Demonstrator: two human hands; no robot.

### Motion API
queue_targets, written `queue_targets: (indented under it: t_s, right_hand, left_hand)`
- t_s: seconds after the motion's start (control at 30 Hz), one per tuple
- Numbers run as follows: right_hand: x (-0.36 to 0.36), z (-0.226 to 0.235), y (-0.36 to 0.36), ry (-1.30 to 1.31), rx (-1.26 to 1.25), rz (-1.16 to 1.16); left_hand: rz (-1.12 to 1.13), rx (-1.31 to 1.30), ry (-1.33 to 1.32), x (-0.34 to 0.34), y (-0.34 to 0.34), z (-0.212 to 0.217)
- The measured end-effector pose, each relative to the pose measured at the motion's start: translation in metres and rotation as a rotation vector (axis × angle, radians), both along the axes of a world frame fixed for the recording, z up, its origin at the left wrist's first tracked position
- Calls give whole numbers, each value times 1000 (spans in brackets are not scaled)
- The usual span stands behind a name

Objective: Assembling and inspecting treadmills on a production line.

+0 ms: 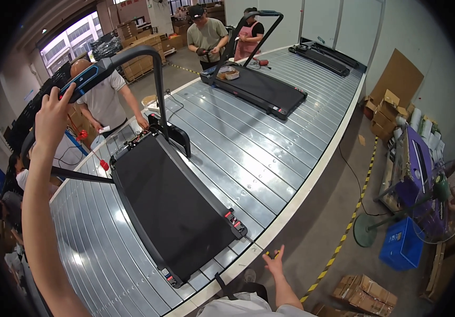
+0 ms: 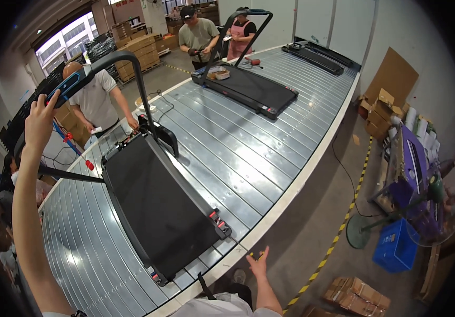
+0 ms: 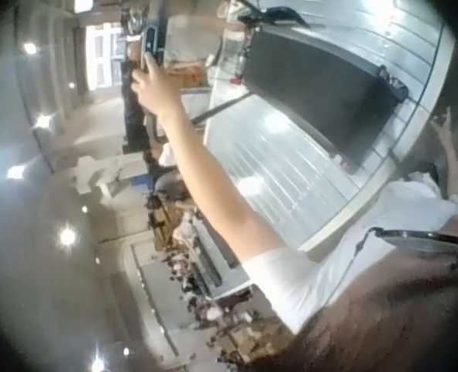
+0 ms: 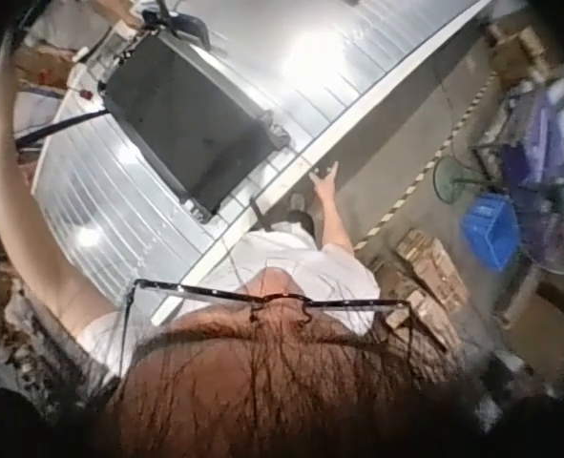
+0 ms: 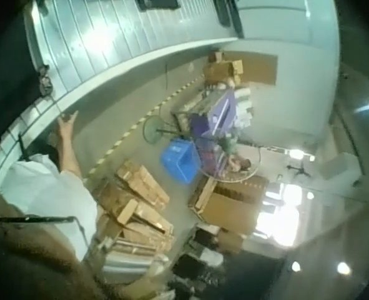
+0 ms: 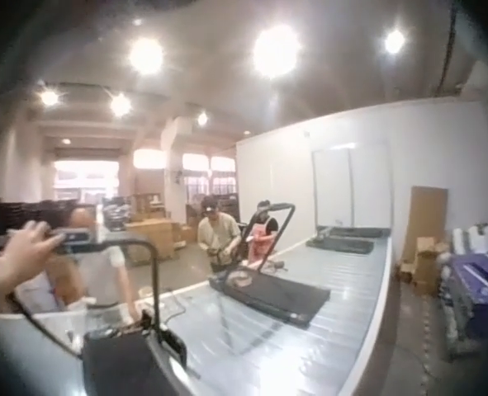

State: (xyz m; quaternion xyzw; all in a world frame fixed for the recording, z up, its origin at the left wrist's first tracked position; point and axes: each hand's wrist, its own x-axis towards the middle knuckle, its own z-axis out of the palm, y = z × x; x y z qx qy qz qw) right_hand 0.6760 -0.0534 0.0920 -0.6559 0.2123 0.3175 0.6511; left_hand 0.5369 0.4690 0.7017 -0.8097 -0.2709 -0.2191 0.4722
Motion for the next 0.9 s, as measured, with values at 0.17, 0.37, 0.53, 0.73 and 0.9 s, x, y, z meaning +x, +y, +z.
queue_targets:
  t_s: [0.17, 0.37, 0.53, 0.73, 0.9]
  right_hand:
    - [-1, 54, 8, -1041, -859, 563]
    - [43, -29, -5, -562, -123, 679]
    - [6, -34, -16, 106, 234, 397]
    - [-10, 16, -4, -474, 232, 158]
    - [0, -63, -5, 544, 587, -190]
  left_hand:
    - [21, 55, 35, -9, 7, -4]
    - [21, 46, 17, 10, 11, 3]
    - [29, 13, 73, 2, 15, -15]
    - [14, 43, 79, -10, 23, -10]
    - [64, 17, 27, -16, 21, 5]
